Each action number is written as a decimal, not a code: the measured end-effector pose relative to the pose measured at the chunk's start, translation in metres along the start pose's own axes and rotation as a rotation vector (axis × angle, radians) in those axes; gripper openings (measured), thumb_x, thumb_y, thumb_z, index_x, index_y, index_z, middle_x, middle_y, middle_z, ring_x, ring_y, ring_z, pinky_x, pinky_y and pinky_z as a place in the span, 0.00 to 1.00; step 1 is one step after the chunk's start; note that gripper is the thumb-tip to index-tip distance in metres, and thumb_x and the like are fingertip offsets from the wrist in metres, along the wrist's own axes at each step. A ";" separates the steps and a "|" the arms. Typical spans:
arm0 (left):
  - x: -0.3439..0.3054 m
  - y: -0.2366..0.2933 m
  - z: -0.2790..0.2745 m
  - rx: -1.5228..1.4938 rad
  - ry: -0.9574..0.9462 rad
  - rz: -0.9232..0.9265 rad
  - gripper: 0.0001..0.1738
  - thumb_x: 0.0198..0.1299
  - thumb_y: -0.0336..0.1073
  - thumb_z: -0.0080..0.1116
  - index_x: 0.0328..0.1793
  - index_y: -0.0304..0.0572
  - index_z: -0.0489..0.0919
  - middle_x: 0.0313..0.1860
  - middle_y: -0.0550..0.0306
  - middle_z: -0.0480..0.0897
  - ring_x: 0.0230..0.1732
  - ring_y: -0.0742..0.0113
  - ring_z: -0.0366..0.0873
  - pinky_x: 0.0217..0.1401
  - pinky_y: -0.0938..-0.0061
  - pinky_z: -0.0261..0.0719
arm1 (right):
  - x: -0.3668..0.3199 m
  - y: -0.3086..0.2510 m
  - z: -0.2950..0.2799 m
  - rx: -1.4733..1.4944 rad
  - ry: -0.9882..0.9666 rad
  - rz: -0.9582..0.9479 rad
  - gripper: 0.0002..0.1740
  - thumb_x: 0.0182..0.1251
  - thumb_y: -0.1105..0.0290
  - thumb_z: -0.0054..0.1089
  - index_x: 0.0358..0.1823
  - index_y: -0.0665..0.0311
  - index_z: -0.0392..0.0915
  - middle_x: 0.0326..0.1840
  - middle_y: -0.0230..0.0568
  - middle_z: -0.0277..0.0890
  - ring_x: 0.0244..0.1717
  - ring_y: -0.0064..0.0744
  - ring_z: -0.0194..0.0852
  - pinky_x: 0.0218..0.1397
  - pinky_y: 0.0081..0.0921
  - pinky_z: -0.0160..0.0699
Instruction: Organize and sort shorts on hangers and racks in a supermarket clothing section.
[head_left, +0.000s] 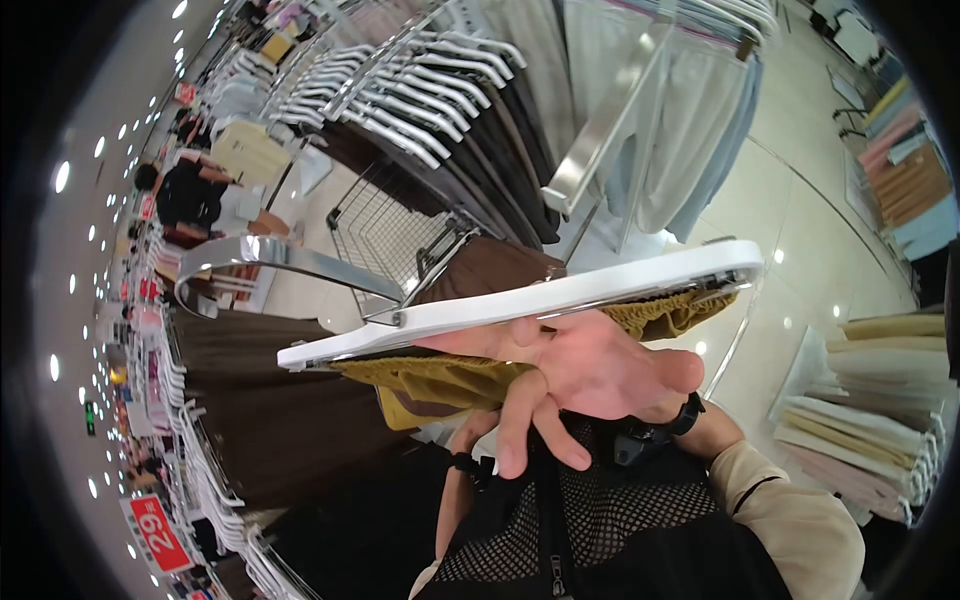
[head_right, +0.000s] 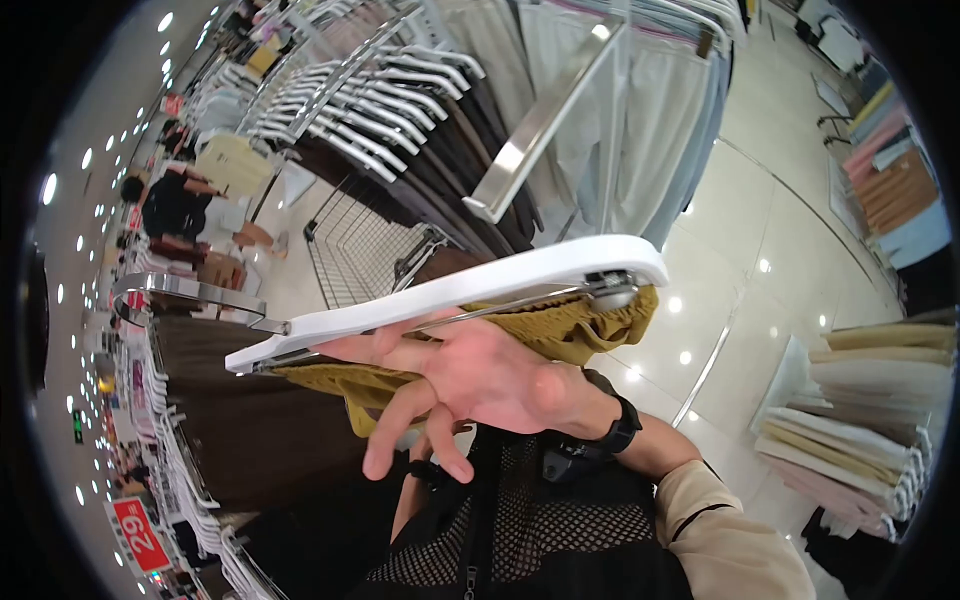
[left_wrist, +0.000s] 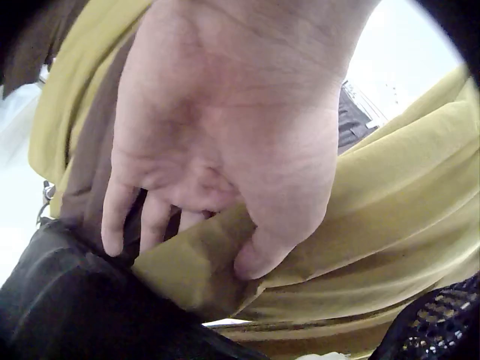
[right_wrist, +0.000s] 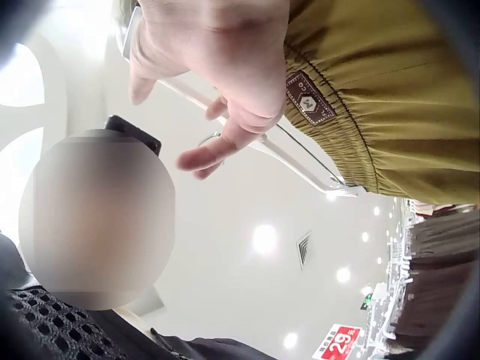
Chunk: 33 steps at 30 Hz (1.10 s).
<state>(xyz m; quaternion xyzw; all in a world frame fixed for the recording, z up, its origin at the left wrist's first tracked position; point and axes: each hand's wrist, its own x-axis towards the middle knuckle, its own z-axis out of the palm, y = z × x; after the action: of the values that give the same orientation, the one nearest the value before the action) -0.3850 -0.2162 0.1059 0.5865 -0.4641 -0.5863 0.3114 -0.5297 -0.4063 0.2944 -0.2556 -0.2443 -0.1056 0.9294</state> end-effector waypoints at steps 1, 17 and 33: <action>-0.008 -0.008 0.001 -0.013 0.036 -0.026 0.25 0.75 0.43 0.68 0.70 0.35 0.81 0.60 0.56 0.86 0.62 0.65 0.82 0.69 0.66 0.81 | 0.008 0.008 -0.001 0.029 -0.020 0.003 0.69 0.57 0.23 0.74 0.85 0.60 0.51 0.92 0.71 0.35 0.67 0.72 0.82 0.29 0.31 0.92; -0.158 -0.163 -0.033 -0.277 0.665 -0.428 0.22 0.77 0.44 0.65 0.65 0.32 0.84 0.53 0.57 0.89 0.56 0.67 0.85 0.64 0.67 0.84 | 0.171 0.105 -0.074 0.246 -0.200 -0.012 0.47 0.76 0.58 0.70 0.86 0.56 0.49 0.93 0.62 0.45 0.71 0.73 0.78 0.38 0.34 0.98; -0.173 -0.175 -0.119 -0.319 0.841 -0.493 0.32 0.75 0.55 0.65 0.40 0.22 0.86 0.23 0.45 0.85 0.27 0.63 0.84 0.36 0.63 0.79 | 0.324 0.217 -0.411 0.149 0.685 0.181 0.22 0.85 0.56 0.51 0.62 0.67 0.61 0.81 0.68 0.67 0.76 0.61 0.75 0.60 0.42 0.93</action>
<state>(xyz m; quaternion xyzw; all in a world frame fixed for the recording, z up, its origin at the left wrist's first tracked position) -0.2170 -0.0144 0.0302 0.8089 -0.0515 -0.4191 0.4092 -0.0170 -0.4619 0.0586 -0.1575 0.0981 -0.0843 0.9790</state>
